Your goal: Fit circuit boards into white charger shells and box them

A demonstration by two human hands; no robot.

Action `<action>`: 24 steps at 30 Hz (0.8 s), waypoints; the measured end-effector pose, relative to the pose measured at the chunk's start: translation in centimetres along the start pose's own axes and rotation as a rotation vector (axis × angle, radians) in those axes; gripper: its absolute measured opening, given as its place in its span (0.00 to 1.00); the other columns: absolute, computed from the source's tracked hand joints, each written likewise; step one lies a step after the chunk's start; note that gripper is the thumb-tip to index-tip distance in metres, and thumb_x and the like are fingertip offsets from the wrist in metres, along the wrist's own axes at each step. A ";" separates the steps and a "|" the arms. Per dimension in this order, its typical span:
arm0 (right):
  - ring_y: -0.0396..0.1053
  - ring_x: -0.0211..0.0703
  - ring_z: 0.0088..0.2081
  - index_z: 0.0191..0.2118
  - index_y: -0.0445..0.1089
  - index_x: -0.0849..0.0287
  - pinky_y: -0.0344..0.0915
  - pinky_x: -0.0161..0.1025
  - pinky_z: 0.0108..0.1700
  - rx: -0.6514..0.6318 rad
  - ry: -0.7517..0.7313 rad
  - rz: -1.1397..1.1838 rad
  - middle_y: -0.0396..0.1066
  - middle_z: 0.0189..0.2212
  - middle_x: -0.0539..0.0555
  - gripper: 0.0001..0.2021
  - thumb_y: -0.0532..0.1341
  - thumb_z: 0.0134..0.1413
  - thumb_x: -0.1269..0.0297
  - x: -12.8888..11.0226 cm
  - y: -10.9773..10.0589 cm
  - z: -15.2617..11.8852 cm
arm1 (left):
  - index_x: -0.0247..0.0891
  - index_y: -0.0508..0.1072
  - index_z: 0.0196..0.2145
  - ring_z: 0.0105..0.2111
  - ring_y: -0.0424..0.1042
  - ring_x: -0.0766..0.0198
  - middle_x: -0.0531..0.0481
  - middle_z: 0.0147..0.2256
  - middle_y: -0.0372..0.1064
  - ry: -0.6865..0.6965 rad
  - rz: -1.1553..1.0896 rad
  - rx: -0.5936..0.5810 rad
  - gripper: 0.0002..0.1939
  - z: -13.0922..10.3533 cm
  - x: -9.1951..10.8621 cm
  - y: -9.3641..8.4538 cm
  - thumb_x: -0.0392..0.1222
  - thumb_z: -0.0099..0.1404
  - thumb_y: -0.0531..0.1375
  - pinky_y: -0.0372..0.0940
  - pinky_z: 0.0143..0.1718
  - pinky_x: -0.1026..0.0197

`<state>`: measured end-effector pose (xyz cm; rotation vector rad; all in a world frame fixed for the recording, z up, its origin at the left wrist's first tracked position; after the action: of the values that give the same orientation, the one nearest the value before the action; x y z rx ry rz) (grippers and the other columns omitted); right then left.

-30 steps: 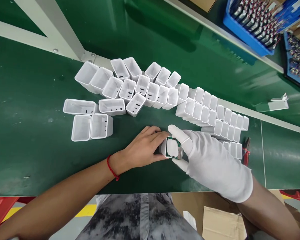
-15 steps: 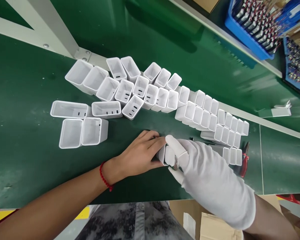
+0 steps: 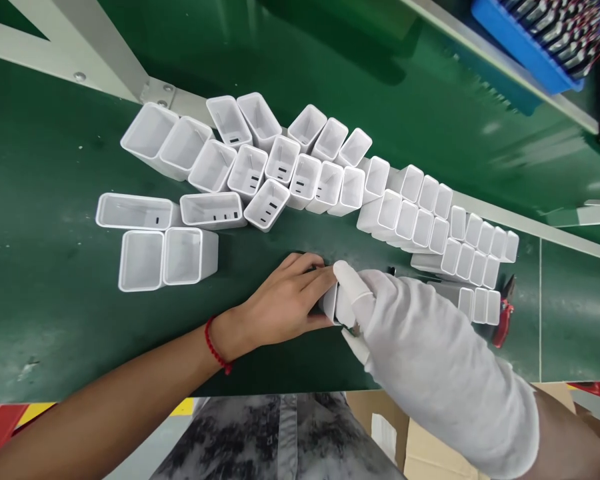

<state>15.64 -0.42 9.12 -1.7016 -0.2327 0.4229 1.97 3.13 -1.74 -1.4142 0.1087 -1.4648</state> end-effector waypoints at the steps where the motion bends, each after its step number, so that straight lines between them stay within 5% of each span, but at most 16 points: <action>1: 0.74 0.58 0.35 0.67 0.54 0.53 0.71 0.52 0.34 0.003 -0.015 -0.025 0.74 0.38 0.61 0.33 0.57 0.57 0.71 0.1 -0.2 0.1 | 0.32 0.65 0.55 0.52 0.68 0.47 0.41 0.45 0.75 0.003 0.005 0.002 0.26 0.0 0.0 0.0 0.45 0.65 0.67 0.63 0.48 0.49; 6: 0.66 0.47 0.26 0.61 0.60 0.64 0.62 0.42 0.28 0.116 -0.082 -0.267 0.72 0.32 0.59 0.25 0.57 0.58 0.69 0.1 -0.2 -0.4 | 0.31 0.65 0.56 0.50 0.68 0.47 0.39 0.45 0.75 0.027 0.022 0.004 0.28 0.1 0.0 0.0 0.48 0.65 0.67 0.63 0.48 0.49; 14: 0.61 0.42 0.28 0.52 0.66 0.66 0.57 0.40 0.31 0.169 -0.134 -0.275 0.71 0.33 0.56 0.16 0.58 0.57 0.73 -0.5 -0.3 -0.3 | 0.30 0.66 0.54 0.50 0.68 0.46 0.38 0.45 0.75 0.036 0.030 0.020 0.30 0.0 0.1 -0.1 0.46 0.61 0.70 0.64 0.47 0.49; 24: 0.61 0.41 0.26 0.48 0.69 0.63 0.56 0.39 0.30 0.070 -0.096 -0.295 0.70 0.30 0.55 0.12 0.58 0.59 0.70 -0.5 0.0 -0.1 | 0.30 0.66 0.53 0.49 0.68 0.45 0.40 0.42 0.76 0.020 -0.002 0.010 0.29 0.2 0.1 -0.1 0.45 0.60 0.71 0.64 0.45 0.49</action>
<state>15.24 -0.74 9.17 -1.5506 -0.5260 0.2898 2.07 3.19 -1.51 -1.3923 0.1129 -1.4801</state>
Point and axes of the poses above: each hand's wrist, its own z-axis towards the middle knuckle, its own y-axis out of the palm, x = y × z, the point moved 3 cm from there along z, towards the middle knuckle
